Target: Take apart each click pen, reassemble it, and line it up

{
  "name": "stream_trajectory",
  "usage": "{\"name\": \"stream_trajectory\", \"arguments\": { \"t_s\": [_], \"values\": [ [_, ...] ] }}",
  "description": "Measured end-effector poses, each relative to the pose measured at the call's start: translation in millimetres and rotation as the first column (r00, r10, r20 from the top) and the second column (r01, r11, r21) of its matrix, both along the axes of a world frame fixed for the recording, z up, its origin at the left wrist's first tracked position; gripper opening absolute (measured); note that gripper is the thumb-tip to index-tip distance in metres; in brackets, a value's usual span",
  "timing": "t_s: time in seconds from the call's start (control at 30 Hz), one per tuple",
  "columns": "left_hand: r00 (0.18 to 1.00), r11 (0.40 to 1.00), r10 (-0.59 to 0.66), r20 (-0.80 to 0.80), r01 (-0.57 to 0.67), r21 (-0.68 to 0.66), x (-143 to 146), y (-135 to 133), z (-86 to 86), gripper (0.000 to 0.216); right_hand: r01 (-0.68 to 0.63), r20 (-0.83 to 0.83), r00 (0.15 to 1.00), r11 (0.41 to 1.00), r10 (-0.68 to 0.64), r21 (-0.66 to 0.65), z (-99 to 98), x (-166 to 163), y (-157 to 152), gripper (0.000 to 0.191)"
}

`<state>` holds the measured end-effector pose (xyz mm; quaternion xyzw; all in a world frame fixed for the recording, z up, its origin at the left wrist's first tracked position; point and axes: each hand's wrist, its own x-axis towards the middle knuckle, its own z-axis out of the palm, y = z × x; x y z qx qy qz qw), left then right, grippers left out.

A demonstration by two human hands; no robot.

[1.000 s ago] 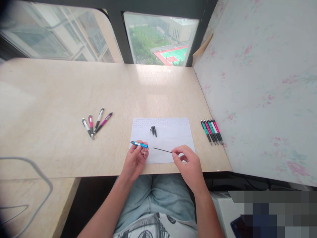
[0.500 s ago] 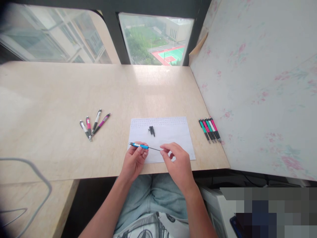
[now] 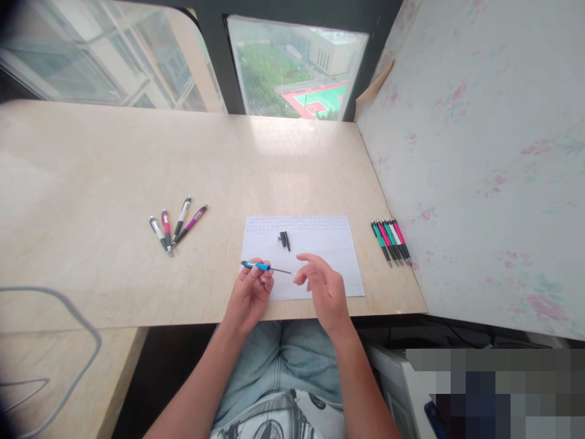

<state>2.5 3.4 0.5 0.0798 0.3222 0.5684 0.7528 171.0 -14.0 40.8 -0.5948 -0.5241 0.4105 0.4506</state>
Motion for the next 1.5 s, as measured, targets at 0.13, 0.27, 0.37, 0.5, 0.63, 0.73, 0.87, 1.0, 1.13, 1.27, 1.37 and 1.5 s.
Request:
{"name": "stream_trajectory", "arguments": {
  "t_s": [0.13, 0.27, 0.37, 0.5, 0.63, 0.73, 0.87, 1.0, 1.13, 1.27, 1.37, 1.5],
  "values": [
    [0.999, 1.000, 0.003, 0.042, -0.002, -0.020, -1, 2, -0.7, 0.024, 0.006, 0.332, 0.943, 1.000, -0.002, -0.011, -26.5, 5, 28, 0.025],
    [0.998, 1.000, -0.017, 0.052, 0.018, -0.014, -1, 0, -1.5, 0.024, -0.092, 0.588, 0.806, 0.995, 0.061, 0.024, -39.6, 3, 57, 0.032],
    [0.998, 0.999, -0.031, 0.050, 0.031, -0.010, 0, -1, -1.2, 0.024, -0.111, 0.646, 0.760, 0.994, 0.072, 0.020, -40.8, -1, 71, 0.035],
    [0.998, 0.999, -0.044, 0.042, 0.044, -0.006, 1, -1, 0.6, 0.024, -0.168, 0.653, 0.746, 0.986, 0.131, -0.006, -38.8, -4, 84, 0.036],
    [0.998, 0.999, -0.047, 0.050, 0.048, -0.007, 1, -1, 1.9, 0.024, -0.197, 0.640, 0.751, 0.980, 0.163, -0.019, -37.8, -5, 91, 0.033],
    [0.997, 0.998, -0.057, 0.043, 0.057, -0.012, 1, -1, 1.6, 0.025, -0.203, 0.645, 0.745, 0.979, 0.171, -0.025, -38.8, -6, 92, 0.030],
    [0.997, 0.998, -0.068, 0.029, 0.068, -0.003, 1, -1, 0.5, 0.024, -0.189, 0.654, 0.739, 0.982, 0.161, -0.028, -41.9, -7, 88, 0.026],
    [0.997, 0.998, -0.069, 0.027, 0.069, 0.007, 2, -1, 0.0, 0.023, -0.140, 0.653, 0.749, 0.990, 0.118, -0.018, -44.8, -4, 79, 0.021],
    [0.998, 0.998, -0.070, 0.003, 0.070, 0.008, 2, -1, 0.0, 0.023, -0.086, 0.534, 0.843, 0.996, 0.068, 0.009, -43.0, 1, 68, 0.020],
    [0.998, 0.998, -0.054, -0.011, 0.054, 0.013, 2, -1, 0.1, 0.024, -0.004, 0.267, 0.964, 0.999, 0.013, -0.035, -34.6, 8, 53, 0.027],
    [0.999, 0.999, -0.047, -0.013, 0.048, 0.014, 3, -1, 0.0, 0.024, 0.020, 0.135, 0.991, 0.997, -0.009, -0.081, -25.3, 15, 34, 0.028],
    [0.999, 0.999, -0.047, -0.026, 0.048, 0.018, 3, 0, -1.0, 0.023, 0.049, 0.048, 0.998, 0.993, -0.044, -0.107, -11.2, 26, 6, 0.021]
  ]
}}
